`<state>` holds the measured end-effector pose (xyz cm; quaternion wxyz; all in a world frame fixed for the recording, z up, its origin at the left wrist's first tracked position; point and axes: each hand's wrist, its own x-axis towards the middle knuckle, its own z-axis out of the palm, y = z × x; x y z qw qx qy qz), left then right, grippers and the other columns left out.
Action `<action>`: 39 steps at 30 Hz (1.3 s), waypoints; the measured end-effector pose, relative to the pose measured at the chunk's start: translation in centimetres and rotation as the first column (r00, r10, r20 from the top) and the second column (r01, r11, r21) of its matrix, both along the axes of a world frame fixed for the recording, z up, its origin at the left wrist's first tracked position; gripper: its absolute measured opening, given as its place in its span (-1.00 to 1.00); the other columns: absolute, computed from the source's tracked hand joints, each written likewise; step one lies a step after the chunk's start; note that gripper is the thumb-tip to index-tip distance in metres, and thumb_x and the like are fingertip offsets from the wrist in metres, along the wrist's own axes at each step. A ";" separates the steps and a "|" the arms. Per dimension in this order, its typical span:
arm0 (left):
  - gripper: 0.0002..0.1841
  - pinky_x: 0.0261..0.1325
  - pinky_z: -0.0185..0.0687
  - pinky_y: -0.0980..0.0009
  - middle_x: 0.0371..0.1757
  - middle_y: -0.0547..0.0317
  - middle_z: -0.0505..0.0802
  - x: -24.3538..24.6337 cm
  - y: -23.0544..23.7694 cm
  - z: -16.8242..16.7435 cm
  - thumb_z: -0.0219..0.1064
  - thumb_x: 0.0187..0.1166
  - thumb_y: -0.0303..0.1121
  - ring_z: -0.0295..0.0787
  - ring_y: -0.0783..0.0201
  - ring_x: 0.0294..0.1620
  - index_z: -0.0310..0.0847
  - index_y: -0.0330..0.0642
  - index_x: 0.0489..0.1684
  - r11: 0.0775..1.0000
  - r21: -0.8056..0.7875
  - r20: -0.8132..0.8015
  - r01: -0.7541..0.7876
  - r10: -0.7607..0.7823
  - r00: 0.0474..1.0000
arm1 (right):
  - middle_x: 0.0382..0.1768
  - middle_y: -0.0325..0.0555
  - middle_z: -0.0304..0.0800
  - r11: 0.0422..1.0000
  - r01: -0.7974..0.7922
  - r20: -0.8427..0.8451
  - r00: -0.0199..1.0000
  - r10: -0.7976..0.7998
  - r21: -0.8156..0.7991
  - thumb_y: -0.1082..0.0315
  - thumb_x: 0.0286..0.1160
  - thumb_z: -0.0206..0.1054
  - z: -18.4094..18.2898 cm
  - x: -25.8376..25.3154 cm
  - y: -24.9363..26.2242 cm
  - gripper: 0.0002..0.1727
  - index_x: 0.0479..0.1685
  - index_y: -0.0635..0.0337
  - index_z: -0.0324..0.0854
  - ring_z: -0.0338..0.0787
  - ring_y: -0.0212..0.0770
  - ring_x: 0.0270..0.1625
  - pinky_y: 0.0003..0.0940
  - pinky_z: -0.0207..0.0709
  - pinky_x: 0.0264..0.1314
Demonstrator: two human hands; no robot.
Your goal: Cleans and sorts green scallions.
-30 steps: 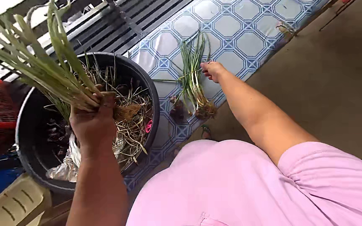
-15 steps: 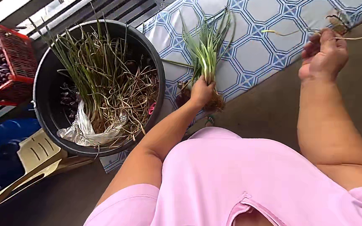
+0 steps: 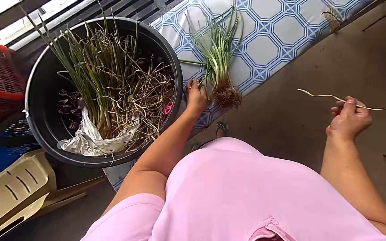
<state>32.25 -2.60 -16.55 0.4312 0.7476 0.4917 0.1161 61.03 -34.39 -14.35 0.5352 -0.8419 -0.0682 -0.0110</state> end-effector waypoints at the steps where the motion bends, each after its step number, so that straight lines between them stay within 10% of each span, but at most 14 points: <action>1: -0.45 0.80 0.07 -0.08 0.76 -0.46 0.27 0.1 0.4 -0.1 -0.01 0.83 -0.35 0.17 -0.28 0.79 0.18 -0.45 0.75 0.999 -0.015 0.029 -0.033 0.033 0.999 | -0.14 -0.07 0.75 0.997 -0.034 0.022 0.999 0.035 -0.065 0.29 0.88 0.05 -0.2 -1.0 -0.2 -0.61 0.25 0.50 0.59 0.73 -0.50 -0.26 -0.57 0.64 -0.08; 5: -0.52 0.65 0.32 -0.12 0.59 -0.28 0.57 1.5 1.9 -1.1 -0.06 0.83 -0.39 0.46 -0.13 0.64 0.36 -0.26 0.69 0.934 -0.242 -0.020 -0.263 0.267 0.964 | 0.09 0.31 0.81 0.920 -0.210 0.001 0.975 0.223 -0.332 0.27 0.85 0.12 -2.1 -4.1 -3.1 -0.58 0.30 0.48 0.66 0.85 -0.09 0.01 -0.23 0.69 0.22; 10: -0.48 0.44 0.51 -0.24 0.38 -0.28 0.74 1.4 2.6 -2.6 0.26 0.56 -0.53 0.67 -0.22 0.42 0.53 -0.15 0.57 0.941 -0.167 -0.148 -0.294 0.271 0.951 | 0.11 0.30 0.86 0.811 -0.351 -0.140 0.936 0.324 -0.468 0.31 0.82 0.16 -5.1 -7.9 -8.7 -0.63 0.26 0.42 0.73 0.88 0.09 0.14 -0.04 0.64 0.38; 17: -0.66 0.57 0.39 -0.24 0.51 -0.38 0.64 1.8 3.1 -3.2 0.29 0.69 -0.28 0.49 -0.31 0.60 0.74 -0.11 0.35 0.991 0.068 -0.489 0.119 -0.071 0.870 | 0.27 0.28 0.81 0.682 -0.453 -0.601 0.799 0.025 -0.574 0.21 0.86 0.11 -8.3 -12.1 -19.6 -0.60 0.31 0.29 0.73 0.70 0.21 0.48 0.18 0.38 0.64; 25: -0.69 0.54 0.40 -0.24 0.32 -0.45 0.74 0.1 2.2 -4.5 0.21 0.71 -0.39 0.62 -0.30 0.47 0.71 -0.41 0.21 0.975 0.116 -0.153 -0.188 0.205 0.967 | 0.37 0.35 0.73 0.721 -0.372 -0.724 0.641 -0.256 -0.585 0.21 0.86 0.12 -13.2 -16.3 -29.9 -0.57 0.30 0.38 0.71 0.63 0.21 0.56 0.17 0.33 0.67; 39: -0.53 0.66 0.34 -0.03 0.55 -0.44 0.57 -4.8 -1.8 -1.8 -0.08 0.86 -0.44 0.51 -0.20 0.60 0.22 -0.45 0.69 0.994 0.057 0.020 -0.094 0.093 0.995 | 0.35 0.45 0.70 0.532 -0.589 -0.670 0.740 0.055 -0.608 0.20 0.87 0.11 -7.8 -14.0 -18.4 -0.55 0.30 0.44 0.69 0.59 0.36 0.55 0.35 0.26 0.64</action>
